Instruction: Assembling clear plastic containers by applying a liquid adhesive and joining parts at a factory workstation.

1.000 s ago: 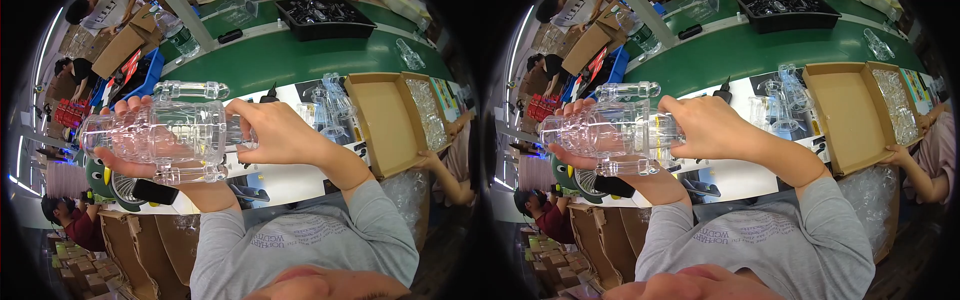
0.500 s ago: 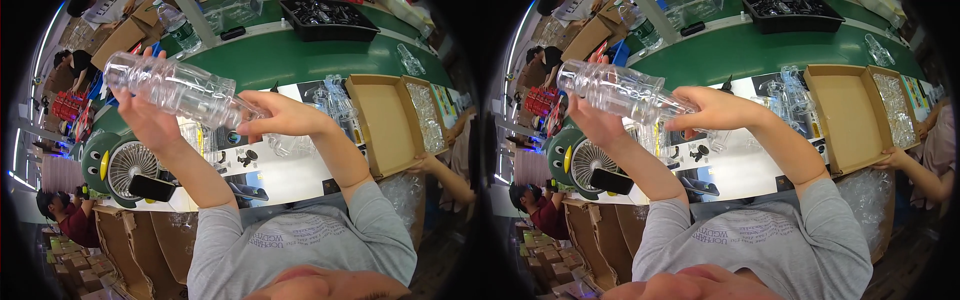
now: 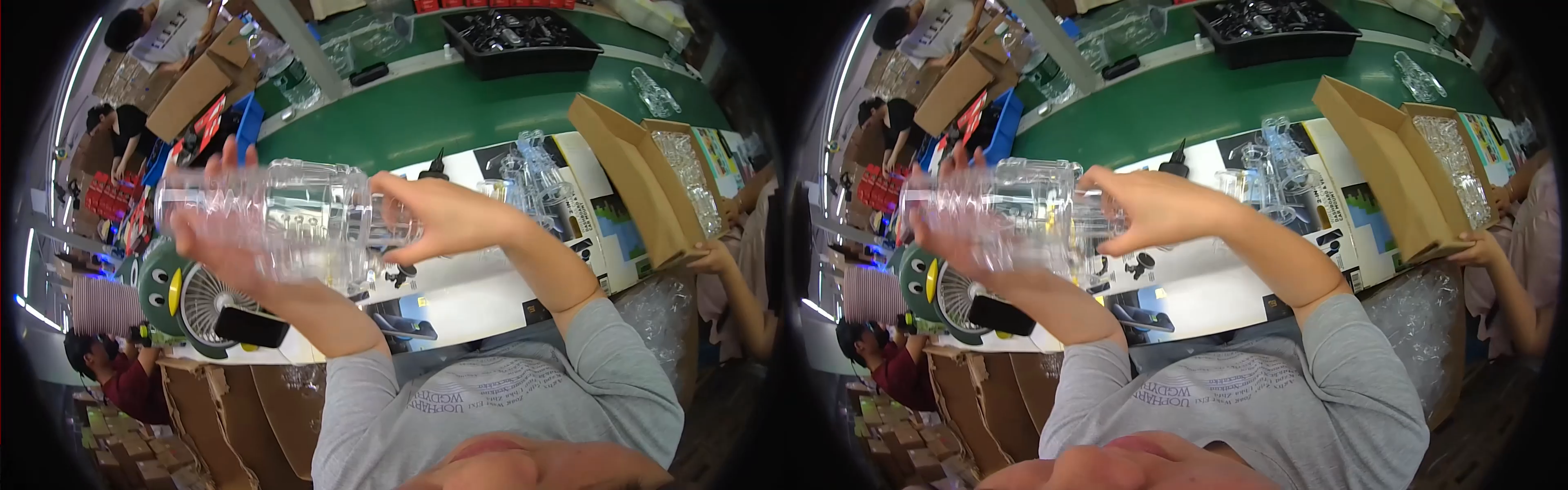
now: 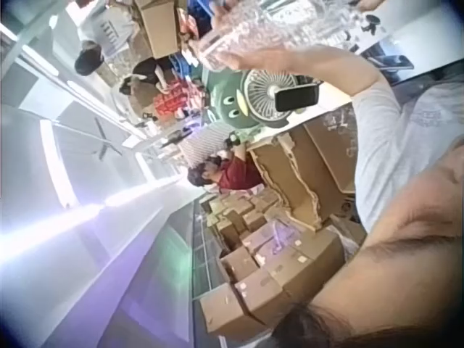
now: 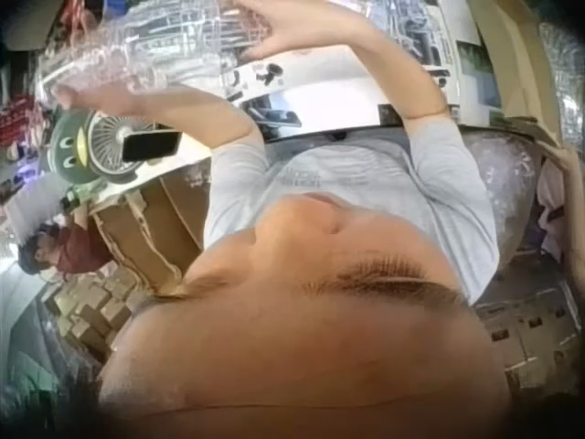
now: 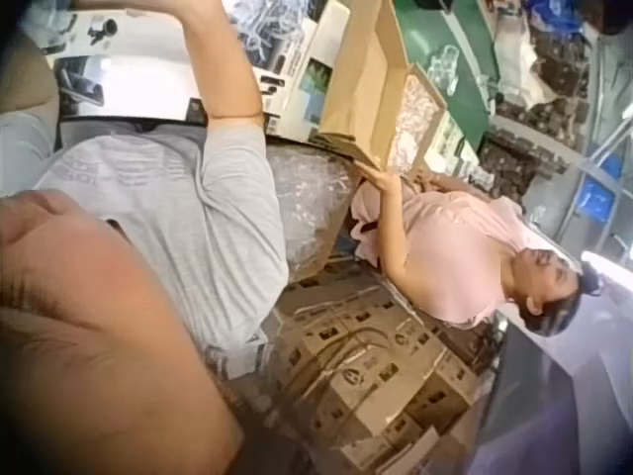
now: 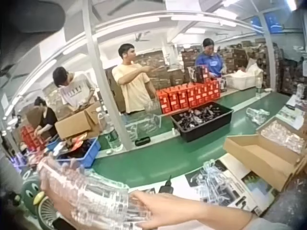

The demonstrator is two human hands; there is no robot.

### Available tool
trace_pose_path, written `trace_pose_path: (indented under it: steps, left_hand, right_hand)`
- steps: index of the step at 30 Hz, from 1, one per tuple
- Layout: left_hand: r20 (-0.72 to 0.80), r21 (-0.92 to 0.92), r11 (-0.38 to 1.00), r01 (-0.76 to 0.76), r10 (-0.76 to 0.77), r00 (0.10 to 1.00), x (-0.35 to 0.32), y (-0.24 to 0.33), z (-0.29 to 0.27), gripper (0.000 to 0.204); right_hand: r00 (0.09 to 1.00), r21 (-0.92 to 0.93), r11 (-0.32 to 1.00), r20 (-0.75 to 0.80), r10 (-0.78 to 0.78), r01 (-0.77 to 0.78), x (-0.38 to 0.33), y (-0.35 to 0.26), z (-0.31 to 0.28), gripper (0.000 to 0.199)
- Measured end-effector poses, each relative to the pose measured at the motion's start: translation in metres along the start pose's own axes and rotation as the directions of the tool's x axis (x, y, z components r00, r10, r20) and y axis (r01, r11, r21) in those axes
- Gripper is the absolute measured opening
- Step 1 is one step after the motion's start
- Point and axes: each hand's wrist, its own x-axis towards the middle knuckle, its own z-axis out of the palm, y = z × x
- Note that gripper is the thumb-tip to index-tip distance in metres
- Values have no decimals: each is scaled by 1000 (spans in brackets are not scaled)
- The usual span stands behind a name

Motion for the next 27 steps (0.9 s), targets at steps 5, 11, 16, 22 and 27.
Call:
trace_pose_path:
  steps: [5,11,16,22,27]
  left_hand:
    - [313,-307,952,11,90,945,-19,24,-3,58]
    - [442,-338,941,19,141,886,-21,38,-1,61]
    - [321,-344,938,-51,169,932,-21,26,-4,60]
    - [-66,-55,988,-143,139,988,1,-11,6,64]
    - [-68,108,983,147,-140,988,27,-34,-35,64]
  right_hand:
    - [990,-281,960,-138,-29,-11,-10,-26,11,58]
    - [996,-306,951,-52,-69,50,-18,-46,12,45]
    - [956,-442,896,-245,-160,37,-17,-39,22,48]
    - [964,-476,877,-258,-69,-64,-9,-34,-9,52]
    - [930,-596,771,-367,-13,-224,28,-11,-47,50]
